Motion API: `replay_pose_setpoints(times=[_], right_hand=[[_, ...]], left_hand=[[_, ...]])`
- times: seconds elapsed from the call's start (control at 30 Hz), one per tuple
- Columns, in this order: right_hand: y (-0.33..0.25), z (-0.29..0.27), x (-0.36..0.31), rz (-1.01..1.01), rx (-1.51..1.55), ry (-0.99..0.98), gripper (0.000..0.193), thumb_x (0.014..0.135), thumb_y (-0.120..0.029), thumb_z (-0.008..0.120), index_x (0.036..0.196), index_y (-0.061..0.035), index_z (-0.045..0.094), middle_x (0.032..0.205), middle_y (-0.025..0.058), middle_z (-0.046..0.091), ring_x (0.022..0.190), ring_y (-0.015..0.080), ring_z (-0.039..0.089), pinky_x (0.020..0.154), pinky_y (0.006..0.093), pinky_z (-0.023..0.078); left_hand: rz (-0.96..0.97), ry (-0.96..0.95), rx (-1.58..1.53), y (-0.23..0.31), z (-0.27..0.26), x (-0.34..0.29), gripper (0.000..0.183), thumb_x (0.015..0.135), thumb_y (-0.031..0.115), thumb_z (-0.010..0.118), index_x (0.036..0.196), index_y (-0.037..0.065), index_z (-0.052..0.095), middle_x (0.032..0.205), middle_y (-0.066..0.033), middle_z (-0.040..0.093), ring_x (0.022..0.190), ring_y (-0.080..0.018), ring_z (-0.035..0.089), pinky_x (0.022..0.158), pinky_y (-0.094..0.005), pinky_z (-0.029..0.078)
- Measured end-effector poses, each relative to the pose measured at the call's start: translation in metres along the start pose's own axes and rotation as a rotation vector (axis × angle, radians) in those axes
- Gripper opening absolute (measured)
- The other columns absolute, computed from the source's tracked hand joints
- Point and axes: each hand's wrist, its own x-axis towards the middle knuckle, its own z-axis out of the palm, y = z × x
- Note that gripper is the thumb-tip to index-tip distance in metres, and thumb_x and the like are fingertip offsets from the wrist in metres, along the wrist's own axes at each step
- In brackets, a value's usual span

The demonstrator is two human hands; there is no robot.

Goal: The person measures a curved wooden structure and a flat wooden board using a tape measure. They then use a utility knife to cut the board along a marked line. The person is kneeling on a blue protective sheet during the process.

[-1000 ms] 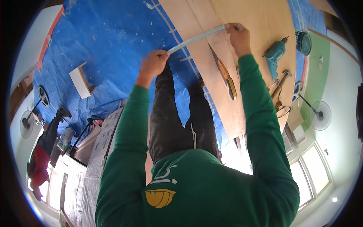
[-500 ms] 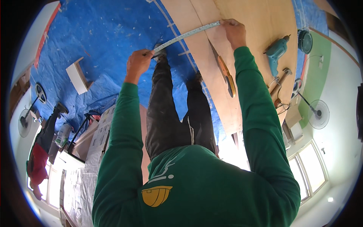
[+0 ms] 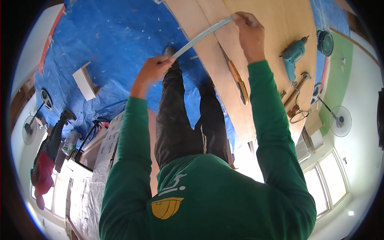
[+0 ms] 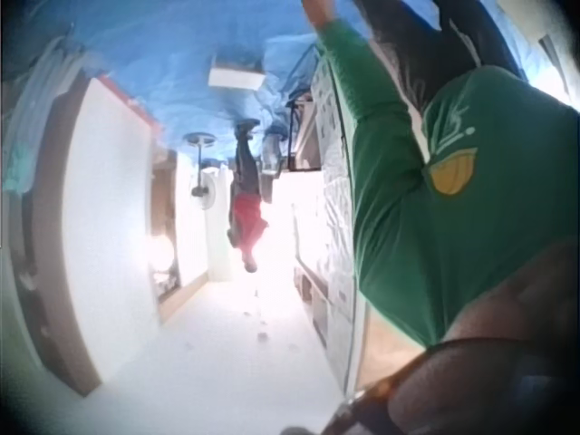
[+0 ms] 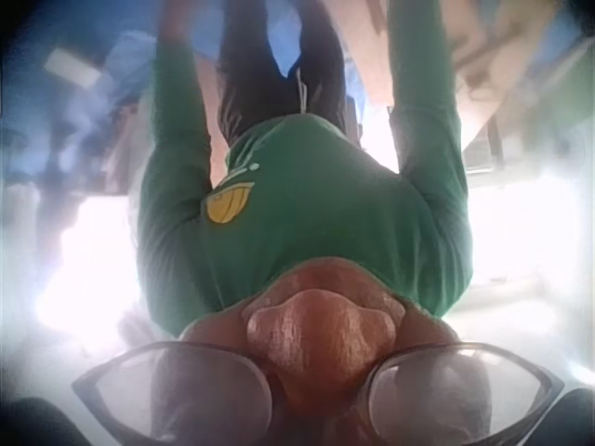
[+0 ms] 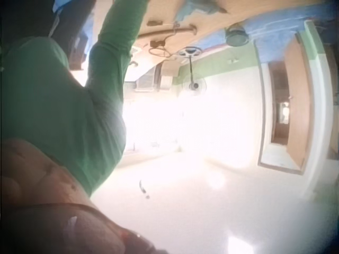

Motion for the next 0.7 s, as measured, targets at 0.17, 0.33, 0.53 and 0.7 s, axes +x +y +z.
replay_pose_setpoints(times=[0.17,0.33,0.53,0.7], right_hand=[[-0.068,0.042,-0.079,-0.162,0.17,-0.268,0.056,0.088,-0.034,0.082,0.131,-0.0031,0.065,0.113,0.0159,0.071,0.1,0.0224,0.07,0.081,0.0333,0.056],[-0.045,0.055,-0.09,-0.162,0.013,-0.426,0.066,0.086,-0.037,0.085,0.135,-0.0001,0.06,0.115,0.0159,0.07,0.099,0.0215,0.068,0.083,0.0322,0.056],[-0.063,0.024,-0.05,0.036,-0.126,-0.811,0.054,0.091,-0.025,0.076,0.136,-0.0006,0.062,0.106,0.0122,0.067,0.1,0.018,0.063,0.088,0.0309,0.052],[-0.019,0.008,0.004,-0.522,-0.618,-0.594,0.027,0.095,-0.022,0.06,0.111,-0.0089,0.076,0.1,0.0197,0.069,0.096,0.0358,0.068,0.083,0.0481,0.056]], left_hand=[[0.109,0.038,-0.814,0.049,0.062,-0.022,0.029,0.102,0.027,0.068,0.112,0.001,0.075,0.089,-0.0013,0.069,0.072,-0.013,0.063,0.064,-0.0299,0.051],[0.142,-0.039,-1.61,0.068,0.107,-0.022,0.022,0.106,0.024,0.062,0.118,0.006,0.067,0.105,-0.0033,0.068,0.095,-0.0145,0.066,0.087,-0.0331,0.055],[0.084,0.036,-1.485,0.059,0.106,-0.005,0.017,0.104,0.022,0.065,0.112,0.007,0.067,0.107,-0.004,0.069,0.1,-0.0174,0.066,0.089,-0.036,0.054],[0.236,0.158,-1.289,0.057,0.073,0.038,0.018,0.101,0.018,0.068,0.112,0.004,0.066,0.108,-0.0089,0.071,0.101,-0.0234,0.071,0.095,-0.0393,0.053]])
